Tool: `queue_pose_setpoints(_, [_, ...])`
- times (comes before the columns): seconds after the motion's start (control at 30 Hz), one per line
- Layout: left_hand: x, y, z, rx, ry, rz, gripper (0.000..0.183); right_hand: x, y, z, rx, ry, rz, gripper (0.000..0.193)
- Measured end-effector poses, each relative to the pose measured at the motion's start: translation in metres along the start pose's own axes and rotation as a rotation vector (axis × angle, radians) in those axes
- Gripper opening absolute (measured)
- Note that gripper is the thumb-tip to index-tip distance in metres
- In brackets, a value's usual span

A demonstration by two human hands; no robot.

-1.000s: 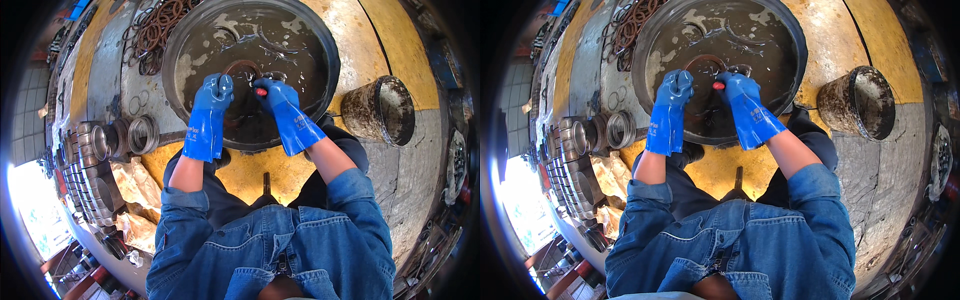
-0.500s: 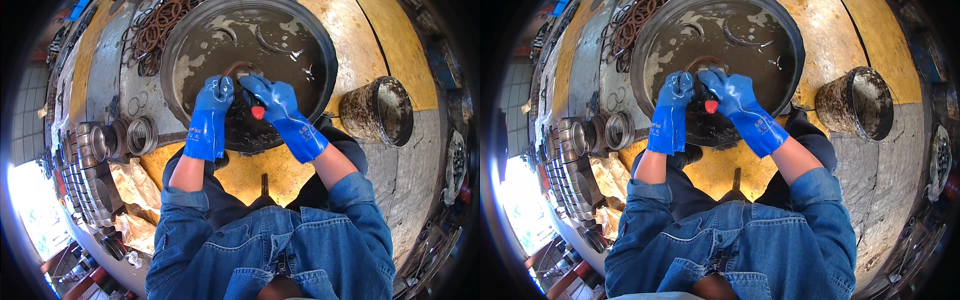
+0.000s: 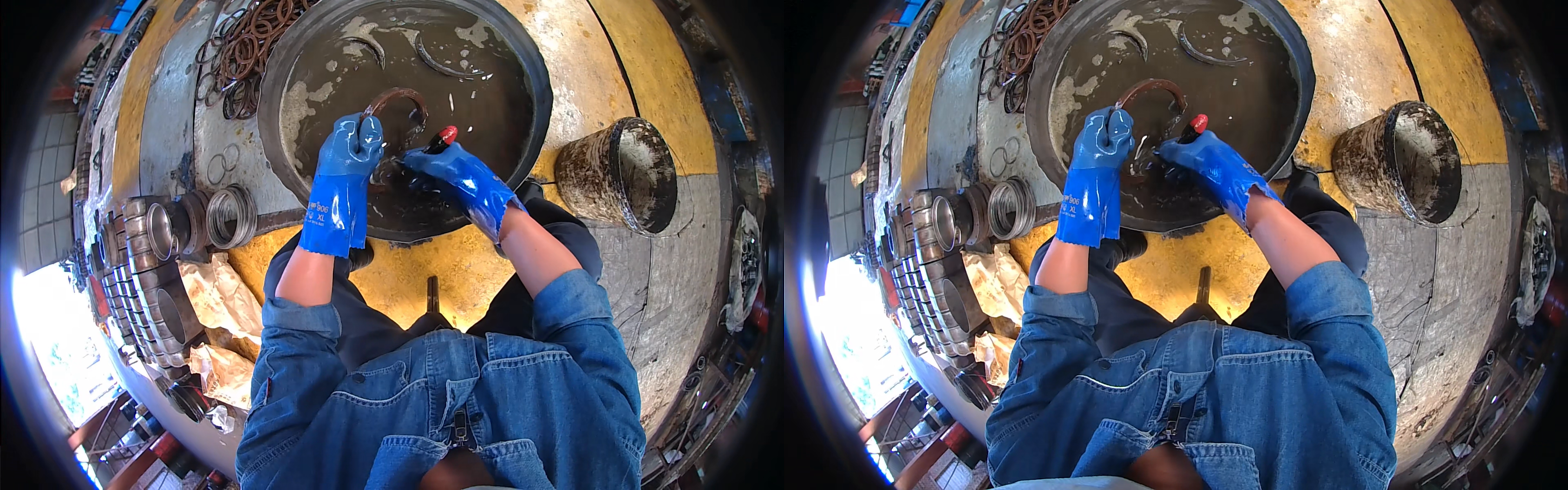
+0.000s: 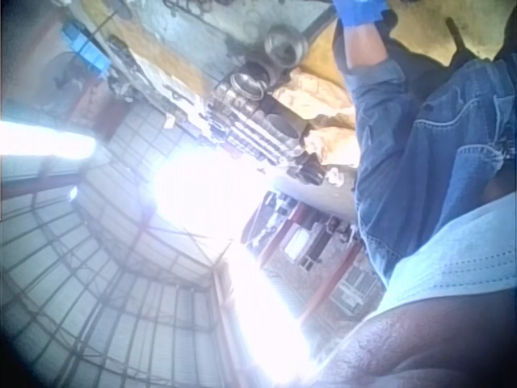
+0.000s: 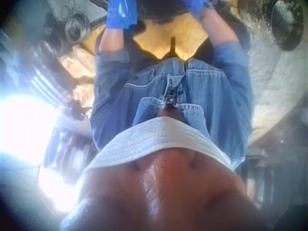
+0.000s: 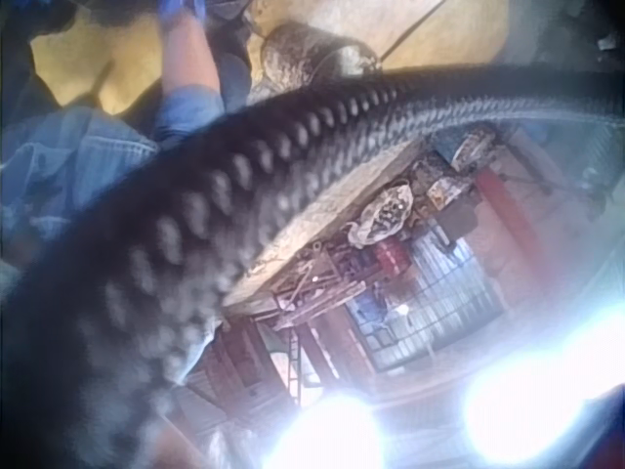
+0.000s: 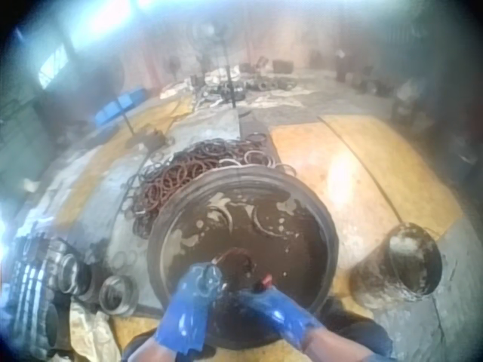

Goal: The person cleans metal rings using a brush in a basin of liquid. They scrub each ring individually, turning it over to clean all sides, and move the cleaned items within the basin.

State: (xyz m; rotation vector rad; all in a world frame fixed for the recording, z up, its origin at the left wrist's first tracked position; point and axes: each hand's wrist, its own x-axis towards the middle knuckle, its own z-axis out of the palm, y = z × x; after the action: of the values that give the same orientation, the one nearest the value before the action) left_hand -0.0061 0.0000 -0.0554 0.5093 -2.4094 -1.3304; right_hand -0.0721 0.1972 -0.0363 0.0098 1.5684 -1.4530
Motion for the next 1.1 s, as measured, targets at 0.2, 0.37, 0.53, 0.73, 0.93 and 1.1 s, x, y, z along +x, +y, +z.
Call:
queue_pose_setpoints(0.2, [0.006, -0.011, 0.002, -0.055, -0.064, -0.021, 0.031, 0.003, 0.018, -0.004, 0.534, -0.244, -0.046, 0.032])
queue_pose_setpoints(0.37, [0.004, 0.004, -0.007, -0.162, -0.058, -0.063, 0.035, 0.003, -0.018, -0.022, -0.287, 0.206, -0.668, 0.027])
queue_pose_setpoints(0.53, [0.004, 0.002, -0.013, -0.176, -0.104, -0.092, 0.034, 0.015, -0.013, -0.022, -0.904, 0.535, -0.773, 0.023])
queue_pose_setpoints(0.73, [0.004, 0.009, -0.004, -0.107, -0.05, 0.093, 0.035, 0.038, 0.001, -0.023, -0.458, 0.149, -0.114, 0.024])
queue_pose_setpoints(0.93, [0.005, 0.009, 0.0, -0.035, 0.011, 0.117, 0.031, 0.002, 0.016, -0.002, 0.41, -0.128, -0.116, 0.03])
queue_pose_setpoints(1.1, [0.009, 0.005, -0.019, -0.449, 0.105, -0.121, 0.029, -0.012, -0.012, -0.012, 0.317, -0.119, -0.258, 0.032])
